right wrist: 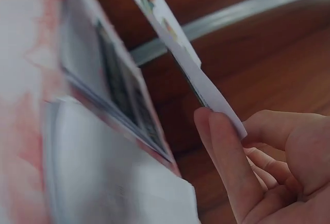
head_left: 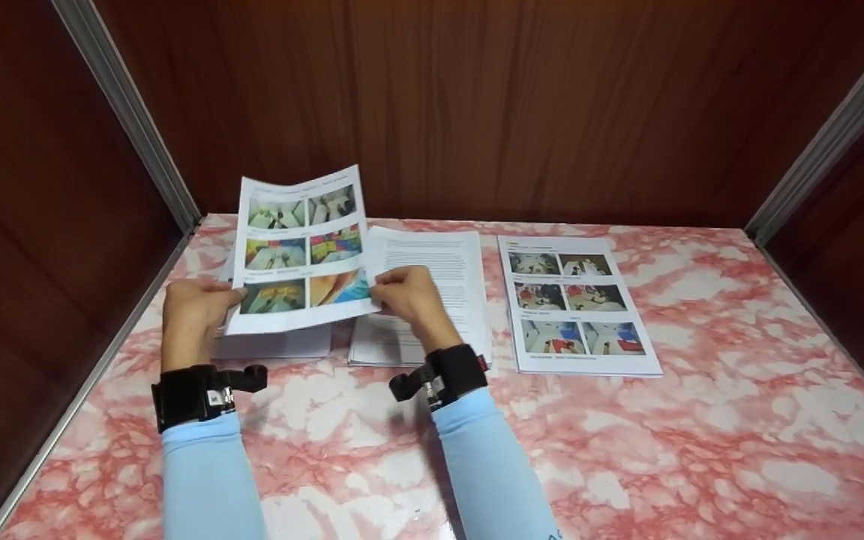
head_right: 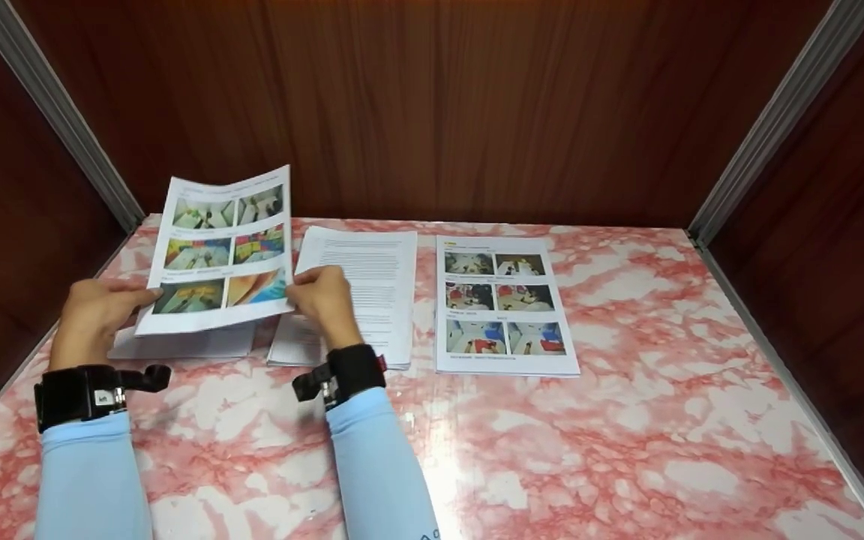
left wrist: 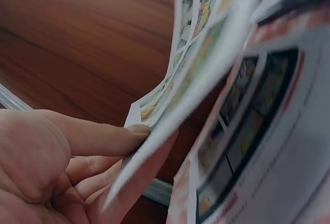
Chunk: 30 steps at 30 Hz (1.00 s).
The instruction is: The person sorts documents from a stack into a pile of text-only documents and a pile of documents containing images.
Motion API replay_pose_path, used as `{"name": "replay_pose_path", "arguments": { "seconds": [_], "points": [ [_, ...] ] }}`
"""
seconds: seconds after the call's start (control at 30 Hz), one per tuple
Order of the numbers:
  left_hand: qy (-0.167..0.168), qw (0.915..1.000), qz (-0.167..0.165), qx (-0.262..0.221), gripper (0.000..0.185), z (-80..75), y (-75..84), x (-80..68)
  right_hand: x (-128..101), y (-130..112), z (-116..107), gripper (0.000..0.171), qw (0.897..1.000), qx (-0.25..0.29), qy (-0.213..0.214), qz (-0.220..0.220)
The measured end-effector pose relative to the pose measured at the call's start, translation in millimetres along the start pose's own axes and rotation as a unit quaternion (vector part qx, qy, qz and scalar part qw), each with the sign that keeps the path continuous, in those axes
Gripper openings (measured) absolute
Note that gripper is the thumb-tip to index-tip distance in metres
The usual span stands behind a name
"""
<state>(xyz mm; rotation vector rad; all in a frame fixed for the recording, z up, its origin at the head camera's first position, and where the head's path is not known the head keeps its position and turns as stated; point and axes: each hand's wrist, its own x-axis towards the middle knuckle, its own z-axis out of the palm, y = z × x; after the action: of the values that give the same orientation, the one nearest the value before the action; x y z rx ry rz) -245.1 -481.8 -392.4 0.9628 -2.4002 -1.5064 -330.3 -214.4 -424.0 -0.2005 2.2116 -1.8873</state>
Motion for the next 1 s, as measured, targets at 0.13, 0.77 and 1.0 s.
{"name": "replay_pose_path", "arguments": {
  "seconds": [0.13, 0.77, 1.0],
  "points": [
    [-0.004, 0.9994, 0.035, -0.001, 0.04, 10.8, 13.5, -6.7, 1, -6, -23, 0.019, 1.0, 0.018, 0.001, 0.005],
    [-0.047, 0.9873, 0.138, -0.062, 0.03, 110.5, 60.2, -33.2, -16, -15, -139, 0.027, 0.996, -0.022, 0.052, 0.068],
    [-0.058, 0.9855, 0.14, -0.076, 0.025, 144.7, 74.4, -44.4, -23, -16, -182, 0.028, 0.992, -0.094, 0.067, 0.048]
  ]
}}
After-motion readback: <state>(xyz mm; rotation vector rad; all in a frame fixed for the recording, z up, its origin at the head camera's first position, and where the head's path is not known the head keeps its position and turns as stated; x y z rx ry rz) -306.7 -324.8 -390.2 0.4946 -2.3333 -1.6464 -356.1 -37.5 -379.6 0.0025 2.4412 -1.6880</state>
